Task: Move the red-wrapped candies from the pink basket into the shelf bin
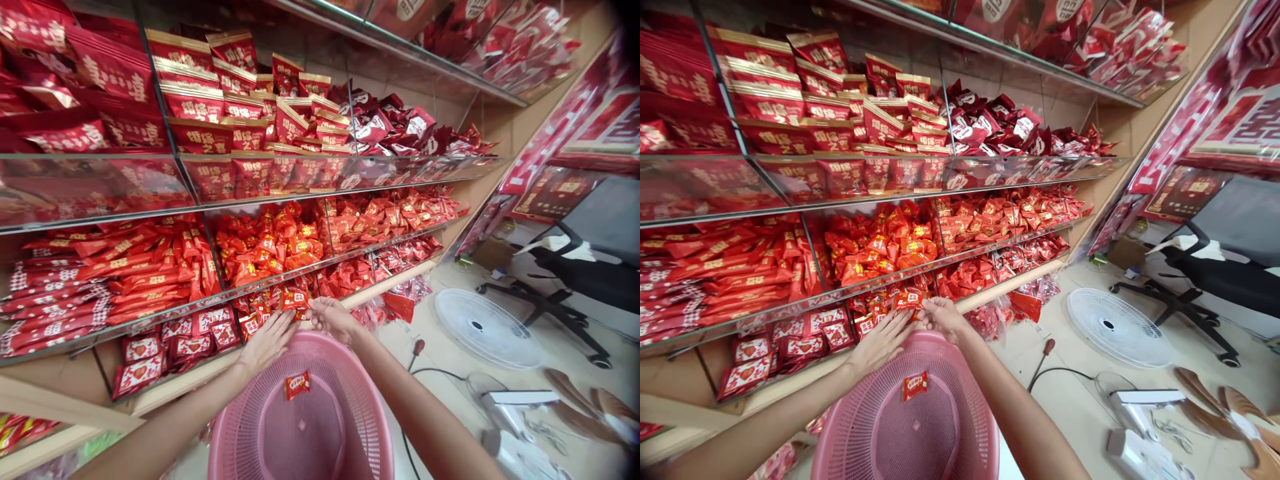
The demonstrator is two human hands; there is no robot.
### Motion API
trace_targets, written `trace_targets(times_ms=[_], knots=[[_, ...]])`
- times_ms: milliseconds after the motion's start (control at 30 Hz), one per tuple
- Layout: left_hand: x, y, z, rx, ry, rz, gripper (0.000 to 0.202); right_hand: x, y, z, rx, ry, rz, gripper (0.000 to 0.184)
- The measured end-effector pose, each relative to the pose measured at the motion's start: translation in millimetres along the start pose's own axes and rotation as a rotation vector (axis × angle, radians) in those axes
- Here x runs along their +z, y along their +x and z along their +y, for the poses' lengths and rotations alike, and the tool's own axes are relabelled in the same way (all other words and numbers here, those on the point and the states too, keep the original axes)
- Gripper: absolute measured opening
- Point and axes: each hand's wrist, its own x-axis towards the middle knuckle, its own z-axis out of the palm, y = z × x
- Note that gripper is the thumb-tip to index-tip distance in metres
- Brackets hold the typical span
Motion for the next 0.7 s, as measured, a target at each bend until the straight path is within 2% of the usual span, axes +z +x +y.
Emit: trace_targets(times_ms=[133, 200, 267, 367, 433, 467, 500, 567, 633, 700], knots=[[-14.6, -15.7, 19.8, -0.063, -0.21, 0.025, 0.047, -33.0, -36.7, 4.7, -0.034, -0.149, -0.143, 0.03], [-20.2, -29.7, 40.5, -0.173, -0.463, 0.073, 0.041, -50.9, -56.4, 16.2, -0.039, -0.346, -0.259, 0.031], [-23.1, -42.6, 67.2, -0.381, -0.86, 0.085, 0.034, -62.2, -73.7, 34.9, 0.009, -0.542, -0.395, 0.032], [-24.6, -51.8, 107.6, -0.638, -1.574, -0.065, 0.034, -60.6, -89.3, 70.2, 0.171, -0.655, -0.608, 0.028], [-24.9, -52.3, 125.9, -0.704, -1.905, -0.186, 0.035, -51.7, -90.9, 91.6, 0.244, -0.662, -0.701, 0.024], [-24.3, -52.2, 130.8, -0.746, -2.004, -0.225, 0.03, -47.0, -89.4, 100.3, 0.252, -0.679, -0.718, 0.022], [-23.0, -52.5, 132.7, -0.803, -2.066, -0.247, 0.024, -43.1, -86.6, 107.5, 0.222, -0.737, -0.7, 0.021], [-17.4, -55.5, 128.8, -0.947, -2.12, -0.255, 0.019, -38.4, -78.0, 118.0, 0.089, -0.93, -0.579, 0.019], [-7.9, -60.8, 118.7, -1.094, -2.129, -0.213, 0.02, -37.0, -67.0, 125.3, -0.06, -1.113, -0.388, 0.017], [3.5, -65.6, 107.3, -1.239, -2.135, -0.146, 0.022, -36.3, -54.9, 132.1, -0.138, -1.197, -0.247, 0.012]])
